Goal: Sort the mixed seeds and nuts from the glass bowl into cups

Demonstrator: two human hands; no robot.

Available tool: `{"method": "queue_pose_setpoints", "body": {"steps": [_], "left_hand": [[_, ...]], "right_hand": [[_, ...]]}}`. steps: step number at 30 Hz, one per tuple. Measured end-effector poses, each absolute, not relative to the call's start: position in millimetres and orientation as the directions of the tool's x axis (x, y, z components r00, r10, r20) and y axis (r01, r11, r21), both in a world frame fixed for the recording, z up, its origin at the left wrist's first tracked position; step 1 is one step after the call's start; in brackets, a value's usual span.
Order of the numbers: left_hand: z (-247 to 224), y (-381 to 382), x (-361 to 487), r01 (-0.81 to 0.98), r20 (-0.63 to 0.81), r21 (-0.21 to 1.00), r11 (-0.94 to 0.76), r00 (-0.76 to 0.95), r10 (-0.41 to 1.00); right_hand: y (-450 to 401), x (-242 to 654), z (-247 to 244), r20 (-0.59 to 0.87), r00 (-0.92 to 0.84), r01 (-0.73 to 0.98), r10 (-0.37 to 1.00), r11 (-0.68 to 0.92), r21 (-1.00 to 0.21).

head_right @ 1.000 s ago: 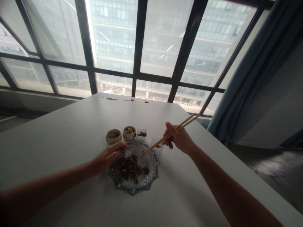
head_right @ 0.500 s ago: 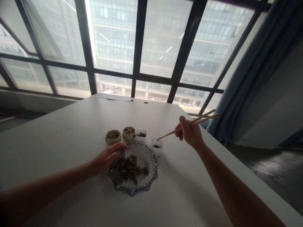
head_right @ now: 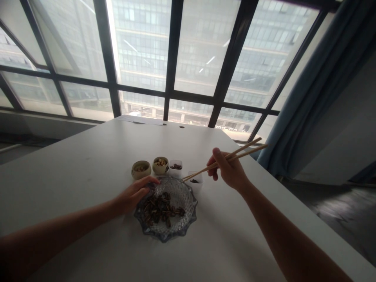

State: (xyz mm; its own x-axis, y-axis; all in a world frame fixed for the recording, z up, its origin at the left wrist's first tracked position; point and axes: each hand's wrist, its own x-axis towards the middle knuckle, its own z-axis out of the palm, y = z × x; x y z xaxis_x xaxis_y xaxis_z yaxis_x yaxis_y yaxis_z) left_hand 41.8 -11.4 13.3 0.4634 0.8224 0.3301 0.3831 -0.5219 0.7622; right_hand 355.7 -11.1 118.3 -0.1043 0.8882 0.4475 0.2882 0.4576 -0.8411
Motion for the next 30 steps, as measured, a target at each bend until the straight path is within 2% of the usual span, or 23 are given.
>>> {"method": "queue_pose_setpoints", "body": {"steps": [3, 6, 12, 17, 21, 25, 30], "left_hand": [[13, -11, 42, 0.38, 0.33, 0.762, -0.525, 0.469, 0.819], [12, -11, 42, 0.375, 0.333, 0.762, -0.528, 0.472, 0.816], [10, -10, 42, 0.361, 0.327, 0.776, -0.518, 0.471, 0.819], [9, -10, 42, 0.365, 0.326, 0.775, -0.515, 0.467, 0.822], [9, -9, 42, 0.367, 0.33, 0.772, -0.518, 0.466, 0.821], [10, -10, 42, 0.369, 0.331, 0.768, -0.524, 0.472, 0.817], [13, -11, 43, 0.375, 0.327, 0.768, -0.519, 0.466, 0.822]], "right_hand": [[-26, 334, 111, 0.319, -0.306, 0.281, 0.897, 0.405, -0.87], [-35, 319, 101, 0.249, -0.447, 0.321, 0.859, 0.414, -0.851], [-36, 313, 89, 0.261, -0.531, 0.353, 0.806, 0.49, -0.797], [-33, 314, 87, 0.293, -0.482, 0.319, 0.825, 0.478, -0.819], [-25, 318, 87, 0.289, -0.329, 0.246, 0.899, 0.378, -0.893], [-10, 325, 90, 0.279, -0.184, 0.078, 0.943, 0.297, -0.952], [1, 333, 92, 0.225, -0.101, -0.115, 0.969, 0.214, -0.97]]}}
